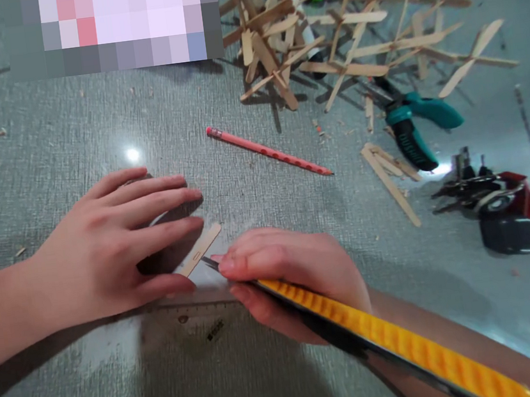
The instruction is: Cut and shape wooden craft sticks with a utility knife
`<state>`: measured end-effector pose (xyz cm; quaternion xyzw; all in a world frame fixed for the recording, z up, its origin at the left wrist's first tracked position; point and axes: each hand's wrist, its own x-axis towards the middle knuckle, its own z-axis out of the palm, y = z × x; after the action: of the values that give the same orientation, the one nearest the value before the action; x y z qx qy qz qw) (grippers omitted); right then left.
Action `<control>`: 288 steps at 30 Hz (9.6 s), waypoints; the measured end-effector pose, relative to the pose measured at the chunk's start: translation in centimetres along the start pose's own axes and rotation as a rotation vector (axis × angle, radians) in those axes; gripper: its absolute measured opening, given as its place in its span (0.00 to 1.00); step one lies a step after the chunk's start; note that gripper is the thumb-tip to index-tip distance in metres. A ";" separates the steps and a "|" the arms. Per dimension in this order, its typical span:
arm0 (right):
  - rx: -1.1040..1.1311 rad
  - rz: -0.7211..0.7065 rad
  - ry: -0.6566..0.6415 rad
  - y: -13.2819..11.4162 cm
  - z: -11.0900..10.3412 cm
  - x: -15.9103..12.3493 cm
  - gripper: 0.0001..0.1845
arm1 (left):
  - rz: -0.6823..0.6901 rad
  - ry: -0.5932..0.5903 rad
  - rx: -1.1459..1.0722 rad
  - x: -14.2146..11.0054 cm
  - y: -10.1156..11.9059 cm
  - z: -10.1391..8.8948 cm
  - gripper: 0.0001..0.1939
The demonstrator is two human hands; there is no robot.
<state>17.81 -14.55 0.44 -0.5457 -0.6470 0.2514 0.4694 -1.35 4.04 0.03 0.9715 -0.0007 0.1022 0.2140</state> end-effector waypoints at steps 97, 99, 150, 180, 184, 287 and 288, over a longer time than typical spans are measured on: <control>-0.144 0.017 -0.048 -1.0 0.6 0.6 0.19 | -0.071 0.044 0.249 -0.1 3.7 0.1 0.13; -0.148 0.017 -0.055 -0.9 0.5 0.7 0.18 | -0.077 0.067 0.256 -0.1 3.7 0.3 0.13; -0.152 0.063 -0.051 -1.3 0.9 0.2 0.12 | -0.088 0.050 0.211 -0.1 3.7 0.1 0.13; -0.090 -0.096 0.022 -0.4 1.0 -0.3 0.14 | 0.068 0.069 0.254 -0.8 3.1 -0.4 0.07; -0.107 -0.090 0.066 -0.2 1.2 -0.1 0.13 | 0.053 0.074 0.217 -0.6 2.3 -0.4 0.09; -0.037 0.148 0.105 -0.9 0.1 -0.3 0.20 | 0.042 0.040 0.025 -0.1 1.1 -0.6 0.04; -0.039 0.157 0.095 -0.9 0.2 -0.3 0.19 | 0.031 0.040 0.030 0.0 1.1 -0.6 0.03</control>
<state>17.23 -15.02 1.04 -0.6151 -0.5840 0.2485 0.4679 -1.55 3.27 1.02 0.9722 -0.0100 0.1249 0.1980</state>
